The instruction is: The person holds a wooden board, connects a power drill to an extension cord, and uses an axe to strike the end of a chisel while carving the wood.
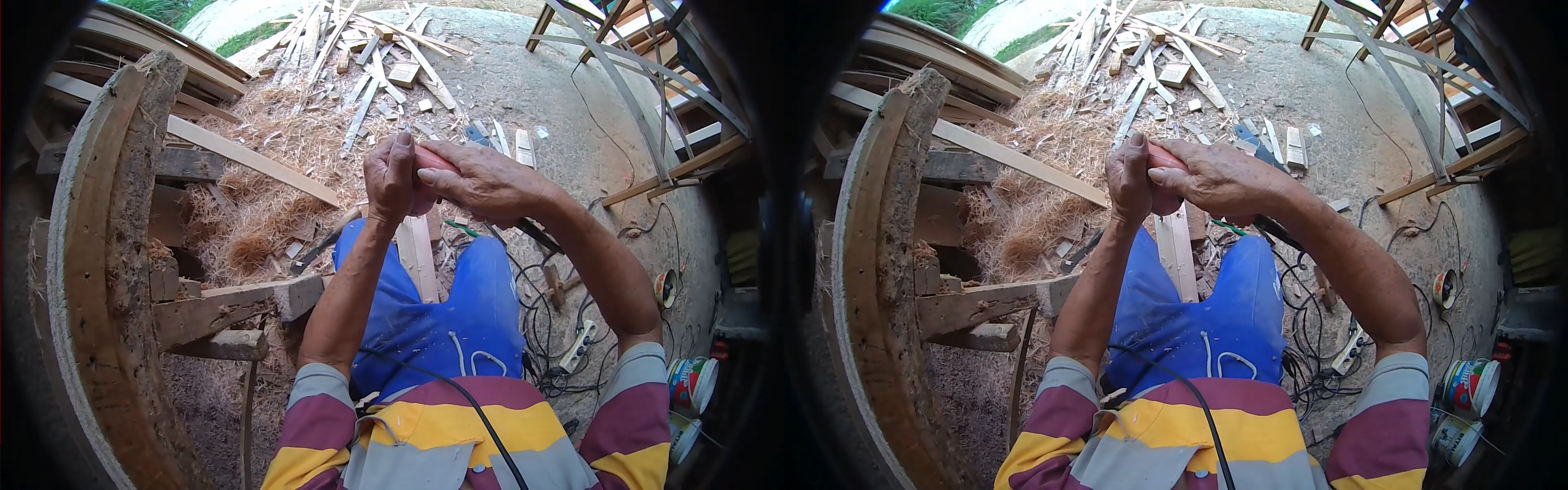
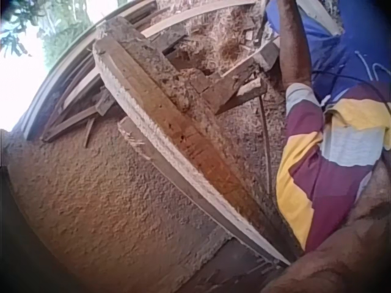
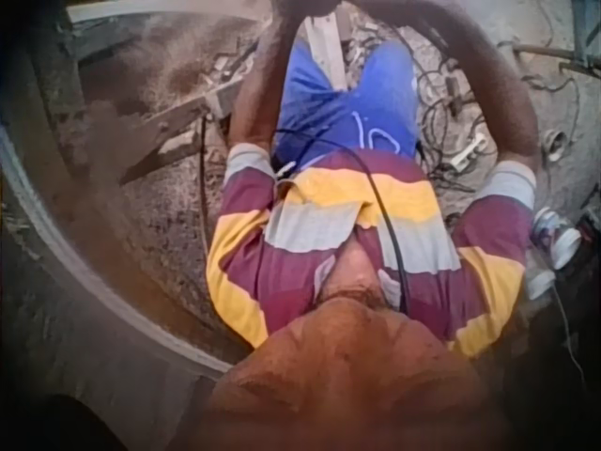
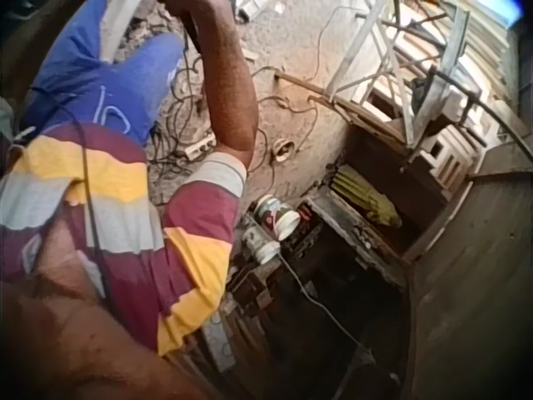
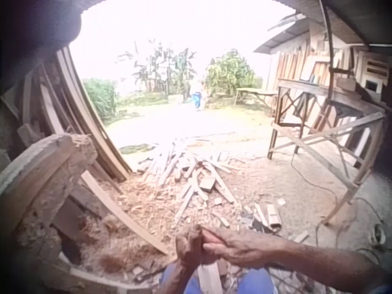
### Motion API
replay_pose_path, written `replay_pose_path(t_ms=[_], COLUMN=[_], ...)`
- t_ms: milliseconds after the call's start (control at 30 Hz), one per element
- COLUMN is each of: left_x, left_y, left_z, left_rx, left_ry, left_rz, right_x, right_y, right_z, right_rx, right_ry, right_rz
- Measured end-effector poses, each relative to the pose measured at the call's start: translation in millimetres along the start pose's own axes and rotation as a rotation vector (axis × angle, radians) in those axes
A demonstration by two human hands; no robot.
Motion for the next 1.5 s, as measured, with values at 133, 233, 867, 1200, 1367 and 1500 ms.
replay_pose_path(t_ms=[133,233,867,1200,1367,1500], left_x=[-1.2,-3.1,-1.5,-9.6,-6.8,-15.5], left_y=[0.3,-1.3,3.4,12.0,22.6,30.6], left_z=[0.0,-2.4,-15.6,0.6,-5.2,7.7], left_rx=[-0.014,0.038,0.042,0.05,0.059,0.035], left_ry=[0.0,-0.116,-0.019,-0.053,-0.007,-0.008], left_rz=[0.015,0.003,0.064,-0.005,0.018,-0.003], right_x=[1.0,1.2,10.7,16.8,27.2,33.6], right_y=[-0.5,-2.5,-9.0,-4.6,-9.4,-12.8], right_z=[-0.3,0.5,2.9,8.6,1.4,1.8], right_rx=[0.009,0.0,0.055,0.118,0.063,0.035], right_ry=[-0.015,-0.009,0.156,0.125,0.172,0.166], right_rz=[0.01,0.008,-0.012,0.067,0.039,0.067])
Point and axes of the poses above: each hand's wrist, its own y-axis away from the middle knuckle, its own x-axis out of the palm, z = x × y, the point moved 6 cm from there along -y, towards the middle knuckle, and after that the axes turned 6 degrees about z, right-handed, at the moved point
